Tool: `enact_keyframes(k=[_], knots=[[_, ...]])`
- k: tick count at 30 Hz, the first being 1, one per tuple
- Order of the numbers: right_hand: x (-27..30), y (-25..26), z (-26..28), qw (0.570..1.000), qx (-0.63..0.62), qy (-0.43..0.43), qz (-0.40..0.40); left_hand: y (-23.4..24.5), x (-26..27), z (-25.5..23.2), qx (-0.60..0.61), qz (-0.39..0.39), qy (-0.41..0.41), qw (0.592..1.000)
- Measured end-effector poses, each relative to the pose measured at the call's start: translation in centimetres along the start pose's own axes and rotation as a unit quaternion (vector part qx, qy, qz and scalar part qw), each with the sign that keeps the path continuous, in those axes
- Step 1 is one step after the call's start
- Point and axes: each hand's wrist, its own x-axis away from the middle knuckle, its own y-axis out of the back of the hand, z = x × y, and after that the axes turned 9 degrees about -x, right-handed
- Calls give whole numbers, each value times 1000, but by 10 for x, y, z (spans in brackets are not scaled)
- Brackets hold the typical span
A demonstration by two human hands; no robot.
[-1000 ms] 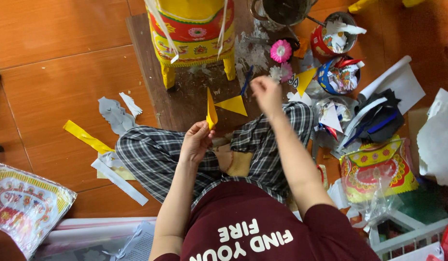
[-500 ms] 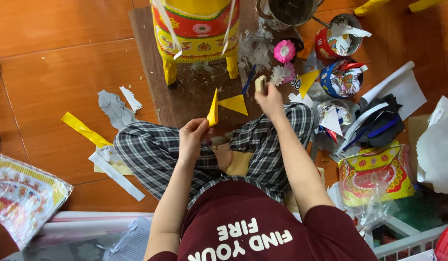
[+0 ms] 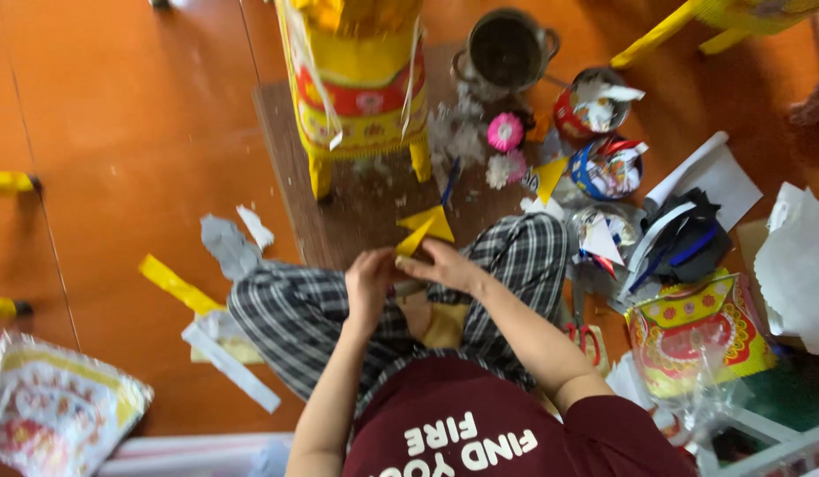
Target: Decorating traditional paper horse models with colored paper strips, tape, and glue
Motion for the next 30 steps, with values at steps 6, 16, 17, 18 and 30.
enact_keyframes(k=[6, 16, 17, 18, 30], knots=[[-7, -9, -31, 995, -77, 51, -29, -1, 1, 7, -105, 30, -155, 982], [-21, -9, -48, 992, -58, 3, -113, -22, 10, 44, -150, 116, -161, 969], [-21, -10, -45, 991, -63, -1, -114, -29, 7, 62, -150, 122, -159, 968], [-22, -10, -43, 996, -2, 31, -89, -37, 3, 80, -197, 121, -179, 956], [-114, 172, -166, 872, 379, -136, -278, -48, -28, 196, -462, 136, 122, 868]])
